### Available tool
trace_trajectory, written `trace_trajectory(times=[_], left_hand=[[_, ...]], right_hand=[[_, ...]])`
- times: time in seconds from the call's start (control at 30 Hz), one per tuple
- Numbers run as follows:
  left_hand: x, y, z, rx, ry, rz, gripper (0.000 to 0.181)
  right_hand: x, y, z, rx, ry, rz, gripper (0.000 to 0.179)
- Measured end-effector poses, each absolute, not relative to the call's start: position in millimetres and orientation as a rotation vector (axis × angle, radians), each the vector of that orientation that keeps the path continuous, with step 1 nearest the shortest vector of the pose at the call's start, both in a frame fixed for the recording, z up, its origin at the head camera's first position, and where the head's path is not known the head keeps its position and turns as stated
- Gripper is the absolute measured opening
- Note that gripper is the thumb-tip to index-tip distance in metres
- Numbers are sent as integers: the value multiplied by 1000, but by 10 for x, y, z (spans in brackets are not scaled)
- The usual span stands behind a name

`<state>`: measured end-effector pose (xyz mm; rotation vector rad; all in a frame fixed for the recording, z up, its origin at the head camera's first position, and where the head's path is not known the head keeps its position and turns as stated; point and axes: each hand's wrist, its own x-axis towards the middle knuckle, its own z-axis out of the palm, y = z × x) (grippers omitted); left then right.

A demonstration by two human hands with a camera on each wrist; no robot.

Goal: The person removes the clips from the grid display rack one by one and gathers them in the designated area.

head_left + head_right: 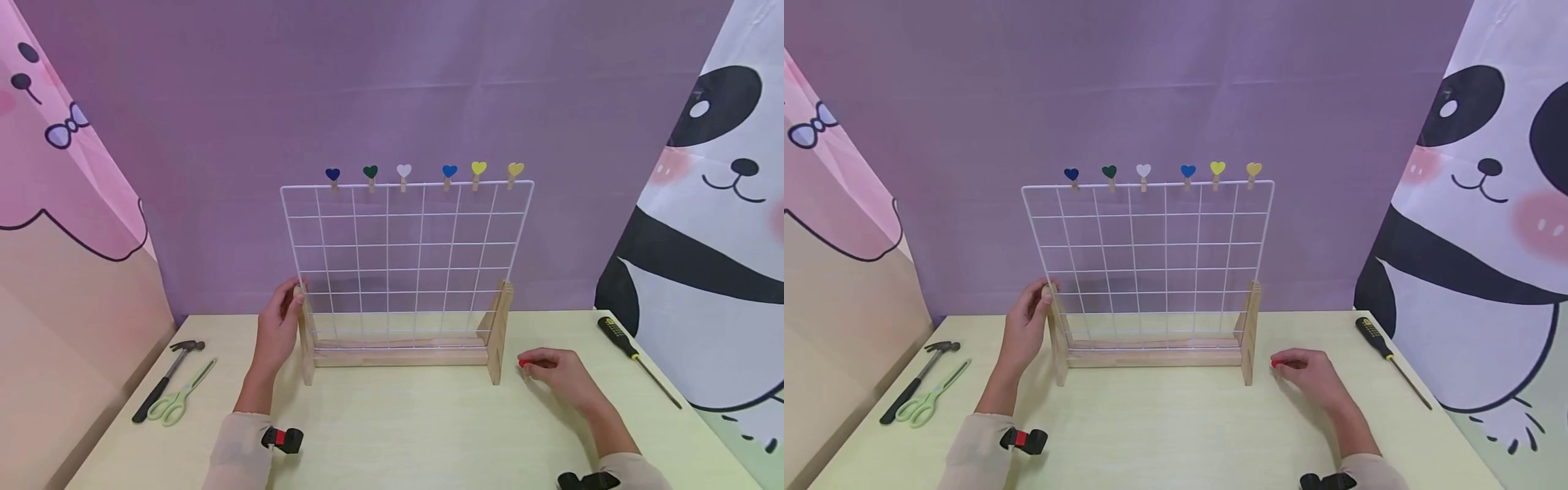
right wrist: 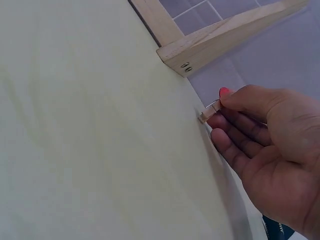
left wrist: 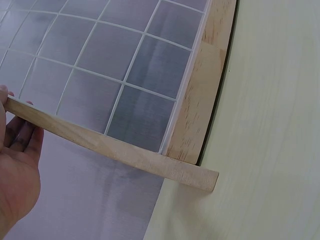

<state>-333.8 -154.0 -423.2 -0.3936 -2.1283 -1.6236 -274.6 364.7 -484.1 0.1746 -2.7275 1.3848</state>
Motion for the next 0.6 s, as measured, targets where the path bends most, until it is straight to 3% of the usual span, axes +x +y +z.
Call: trace_trajectory(times=[0.6], left_hand=[[-3320,-1538,-4229,-405,-2114,-1615,39]], right_hand=[[-2768,3696,-4985,280,-2654,1402,29]])
